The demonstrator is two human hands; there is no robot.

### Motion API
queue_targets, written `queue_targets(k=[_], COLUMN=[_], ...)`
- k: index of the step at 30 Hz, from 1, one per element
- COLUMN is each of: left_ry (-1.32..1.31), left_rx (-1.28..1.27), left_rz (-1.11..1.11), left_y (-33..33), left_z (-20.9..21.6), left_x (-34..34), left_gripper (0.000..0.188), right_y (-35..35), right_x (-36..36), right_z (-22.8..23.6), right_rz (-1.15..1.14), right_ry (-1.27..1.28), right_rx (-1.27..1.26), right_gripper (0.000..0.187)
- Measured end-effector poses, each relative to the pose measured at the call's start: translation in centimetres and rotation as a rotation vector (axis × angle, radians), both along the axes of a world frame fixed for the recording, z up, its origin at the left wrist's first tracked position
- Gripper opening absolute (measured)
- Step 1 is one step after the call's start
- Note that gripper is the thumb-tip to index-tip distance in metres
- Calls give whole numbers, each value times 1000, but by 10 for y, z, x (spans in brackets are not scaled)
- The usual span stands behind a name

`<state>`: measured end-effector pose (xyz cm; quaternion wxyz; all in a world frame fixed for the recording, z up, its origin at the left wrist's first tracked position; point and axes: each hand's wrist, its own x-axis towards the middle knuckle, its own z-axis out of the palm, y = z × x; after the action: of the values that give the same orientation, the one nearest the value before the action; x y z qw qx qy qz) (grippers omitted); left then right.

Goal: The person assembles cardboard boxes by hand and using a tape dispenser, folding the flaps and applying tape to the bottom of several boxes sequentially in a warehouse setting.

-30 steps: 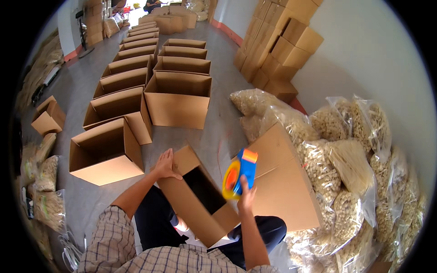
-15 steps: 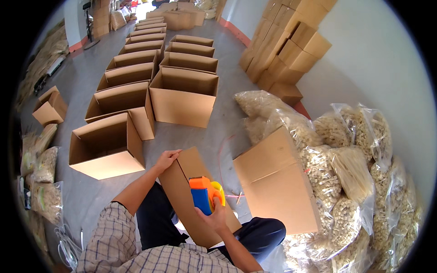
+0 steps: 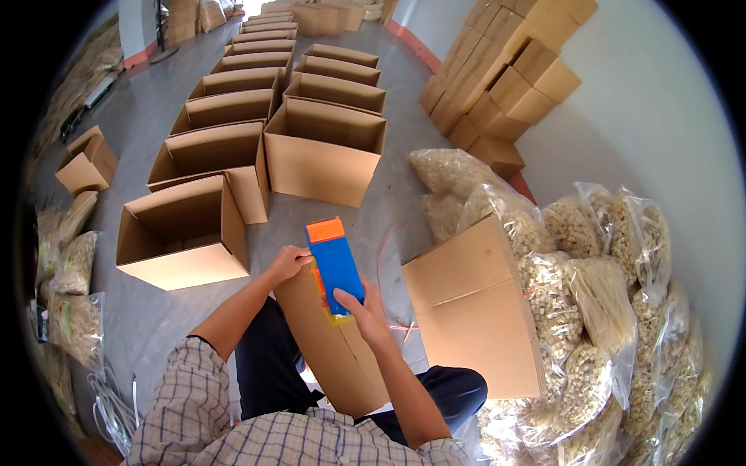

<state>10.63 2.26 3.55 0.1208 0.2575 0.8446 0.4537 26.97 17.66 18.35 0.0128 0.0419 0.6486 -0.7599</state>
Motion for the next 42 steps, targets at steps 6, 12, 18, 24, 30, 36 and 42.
queue_targets(k=[6, 12, 18, 24, 30, 36, 42], left_ry=[370, 550, -919, -1269, -1190, -576, -117], left_rx=[21, 151, 304, 607, 659, 231, 83], left_rz=[-55, 213, 62, 14, 71, 110, 390], left_y=[-8, -2, -12, -5, 0, 5, -27], left_z=[-25, -19, 45, 48, 25, 19, -33], left_x=[4, 4, 40, 53, 46, 1, -107], left_gripper=[34, 25, 28, 22, 11, 12, 14], right_y=[-18, 3, 3, 0, 2, 2, 15], right_x=[11, 36, 49, 46, 46, 33, 68], right_z=[-57, -70, -72, -71, -77, -35, -37], right_rz=[-146, -112, -101, -85, -37, -16, 25], right_ry=[-6, -47, 56, 53, -26, 26, -295], right_rx=[170, 145, 132, 123, 43, 459, 271], right_gripper=[31, 35, 37, 41, 41, 37, 36])
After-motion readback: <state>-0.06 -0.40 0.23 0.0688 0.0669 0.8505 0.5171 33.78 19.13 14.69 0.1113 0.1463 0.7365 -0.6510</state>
